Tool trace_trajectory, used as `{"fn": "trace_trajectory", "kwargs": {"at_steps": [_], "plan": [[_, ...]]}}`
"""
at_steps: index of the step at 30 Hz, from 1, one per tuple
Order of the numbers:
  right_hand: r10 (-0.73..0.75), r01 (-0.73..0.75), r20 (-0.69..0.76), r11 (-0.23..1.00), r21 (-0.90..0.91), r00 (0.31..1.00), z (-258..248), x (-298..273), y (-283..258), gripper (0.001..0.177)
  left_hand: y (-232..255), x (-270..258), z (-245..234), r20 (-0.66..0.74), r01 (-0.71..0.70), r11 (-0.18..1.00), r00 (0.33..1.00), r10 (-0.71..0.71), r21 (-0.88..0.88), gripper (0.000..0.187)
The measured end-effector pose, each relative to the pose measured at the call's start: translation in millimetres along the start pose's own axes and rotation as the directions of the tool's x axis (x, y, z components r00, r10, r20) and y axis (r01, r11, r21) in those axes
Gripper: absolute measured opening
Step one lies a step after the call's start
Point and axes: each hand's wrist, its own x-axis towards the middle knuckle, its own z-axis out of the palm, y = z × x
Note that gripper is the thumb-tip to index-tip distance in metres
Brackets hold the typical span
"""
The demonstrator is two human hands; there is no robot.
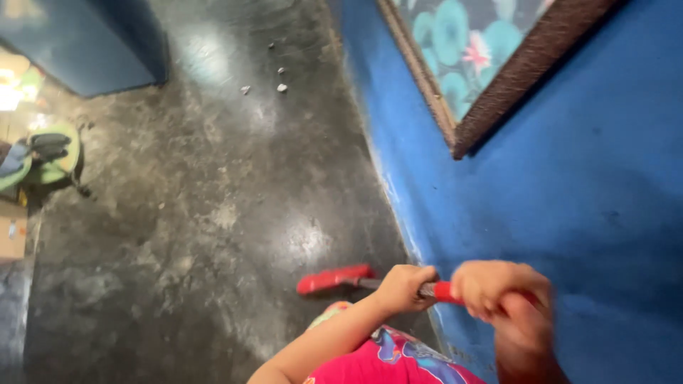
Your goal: The person sweeps a concrete floor with a red broom, moving debris toward a corner. They navigate around boxes, a display cabinet, and a refrigerator while continuing to sweep along the walls.
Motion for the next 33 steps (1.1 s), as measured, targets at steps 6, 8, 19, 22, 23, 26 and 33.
{"fn": "trace_trajectory", "kwargs": {"at_steps": [6, 8, 19, 22, 23, 26, 33], "plan": [[0.105, -0.113, 0.062, 0.983, 0.143, 0.992, 15.3, -12.4, 81.2, 0.020, -61.1, -46.2, -36.4, 0.081, 0.143, 0.963, 0.983, -0.165, 0.230, 0.049], [0.138, -0.109, 0.185, 0.981, -0.160, 0.973, 13.2, -18.7, 118.0, 0.017, -67.2, -41.2, -69.1, -0.183, 0.084, 0.972, 0.982, -0.043, 0.220, 0.036], [0.134, -0.028, 0.581, 0.982, -0.188, 0.803, 46.3, 0.1, 234.1, 0.006, -174.7, -58.5, -131.1, -0.478, 0.463, 0.832, 0.830, -0.287, 0.306, 0.035], [0.111, -0.053, 0.564, 0.992, -0.118, 0.818, 25.4, 32.6, 211.3, 0.010, -133.4, -21.5, -158.9, -0.473, 0.512, 0.851, 0.782, -0.405, 0.118, 0.038], [0.071, -0.054, 0.507, 0.997, -0.048, 0.859, 15.3, 47.2, 199.2, 0.016, -107.9, -3.8, -171.5, -0.423, 0.445, 0.895, 0.806, -0.415, -0.030, 0.041], [-0.105, -0.026, 0.340, 0.933, 0.360, 0.935, 17.6, 113.4, 122.9, 0.060, -49.1, 33.1, -164.8, -0.491, 0.308, 0.945, 0.810, -0.321, -0.110, 0.046], [0.000, -0.617, 0.723, 0.521, 0.590, 0.691, 43.7, 158.3, 191.4, 0.057, -48.3, -43.6, -122.2, -0.737, 0.672, 0.741, 0.494, -0.460, -0.012, 0.056]]}}
